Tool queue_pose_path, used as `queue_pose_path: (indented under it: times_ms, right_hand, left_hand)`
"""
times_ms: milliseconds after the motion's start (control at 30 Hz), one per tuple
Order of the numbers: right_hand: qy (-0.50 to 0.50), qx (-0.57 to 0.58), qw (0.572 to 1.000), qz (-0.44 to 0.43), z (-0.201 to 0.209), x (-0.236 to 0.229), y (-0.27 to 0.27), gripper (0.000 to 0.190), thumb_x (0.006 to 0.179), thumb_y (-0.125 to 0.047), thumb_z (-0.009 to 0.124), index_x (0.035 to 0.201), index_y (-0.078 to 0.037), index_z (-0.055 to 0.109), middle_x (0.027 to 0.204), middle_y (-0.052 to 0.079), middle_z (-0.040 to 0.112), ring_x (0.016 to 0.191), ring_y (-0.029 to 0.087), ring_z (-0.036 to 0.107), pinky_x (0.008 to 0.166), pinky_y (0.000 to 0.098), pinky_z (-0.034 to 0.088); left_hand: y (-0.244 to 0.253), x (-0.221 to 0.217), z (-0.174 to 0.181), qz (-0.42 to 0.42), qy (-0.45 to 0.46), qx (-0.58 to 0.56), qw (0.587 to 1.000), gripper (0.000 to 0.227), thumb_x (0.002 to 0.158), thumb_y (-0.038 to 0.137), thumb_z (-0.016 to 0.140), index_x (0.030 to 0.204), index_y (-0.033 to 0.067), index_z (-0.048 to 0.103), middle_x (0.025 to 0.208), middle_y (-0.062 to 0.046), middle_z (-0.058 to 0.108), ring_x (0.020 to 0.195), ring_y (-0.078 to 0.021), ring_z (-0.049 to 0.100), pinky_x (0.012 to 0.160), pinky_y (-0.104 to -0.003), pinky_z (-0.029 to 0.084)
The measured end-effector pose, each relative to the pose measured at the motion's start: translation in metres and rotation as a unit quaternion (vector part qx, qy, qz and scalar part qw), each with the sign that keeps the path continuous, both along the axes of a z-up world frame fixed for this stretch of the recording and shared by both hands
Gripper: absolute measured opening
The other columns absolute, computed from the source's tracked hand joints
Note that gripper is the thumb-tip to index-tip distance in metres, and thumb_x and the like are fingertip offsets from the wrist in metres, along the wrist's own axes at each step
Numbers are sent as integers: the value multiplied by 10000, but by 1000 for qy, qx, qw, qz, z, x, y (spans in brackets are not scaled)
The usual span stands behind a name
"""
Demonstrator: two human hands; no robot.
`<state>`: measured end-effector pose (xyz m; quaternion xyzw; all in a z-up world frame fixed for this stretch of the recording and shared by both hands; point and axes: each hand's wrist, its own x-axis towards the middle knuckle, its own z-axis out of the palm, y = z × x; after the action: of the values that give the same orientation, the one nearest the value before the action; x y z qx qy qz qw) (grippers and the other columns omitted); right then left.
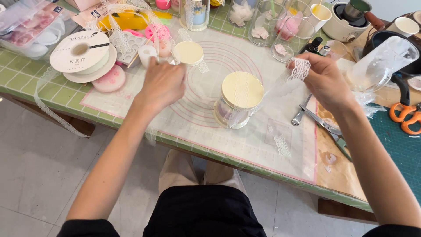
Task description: Decorating a transparent candle container with lace ribbon and a lid.
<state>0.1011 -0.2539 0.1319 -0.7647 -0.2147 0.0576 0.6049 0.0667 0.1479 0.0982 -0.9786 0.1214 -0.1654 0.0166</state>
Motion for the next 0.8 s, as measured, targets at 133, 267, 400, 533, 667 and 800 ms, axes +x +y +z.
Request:
queue_pose_path:
  times_ms: [133,267,400,533,667,800]
  right_hand:
    - [-11,80,994,73,7,-15,27,136,1104,-143,556,1162,-48,634,1174,66,721,1133,145,663,1024,282,513]
    - [-31,92,991,97,1,-15,46,91,1133,-121,535,1177,-49,567,1146,117,738,1135,214,704,1038,336,544]
    - [-32,86,991,97,-3,-7,53,194,1092,-44,551,1280,-34,600,1080,126,738,1025,220,718,909,333,542]
    - [-64,46,993,84,0,-6,70,189,1076,-39,565,1229,-17,674,1128,116,738,1058,192,721,947,319,561]
    - [-106,48,987,109,-18,4,72,157,1083,-29,592,1176,-16,718,1243,107,706,1155,191,675,1042,341,546]
    - [-81,91,984,131,-25,2,86,160,1094,-34,579,1173,-30,717,1184,112,727,1135,210,690,1034,352,553]
  left_hand:
    - [-17,-3,39,-128,165,-236,949,146,857,85,614,988,51,669,877,-161,732,861,-317,681,733,-470,504]
    - [-40,-7,90,-141,263,-290,910,172,786,39,639,945,75,692,834,-75,742,688,-185,737,643,-372,559]
    - [-55,16,116,-184,264,-306,896,130,821,39,646,927,60,717,739,-86,734,579,-136,692,566,-335,532]
    - [-73,37,135,-260,268,-362,854,131,795,17,649,895,11,734,698,-71,719,541,-104,683,504,-289,521]
    - [-102,50,139,-319,292,-417,799,125,805,2,635,882,-16,732,683,-72,720,532,-105,695,501,-273,546]
    - [-132,61,121,-360,254,-380,813,112,786,-1,653,834,-18,753,695,-51,743,534,-89,715,501,-261,577]
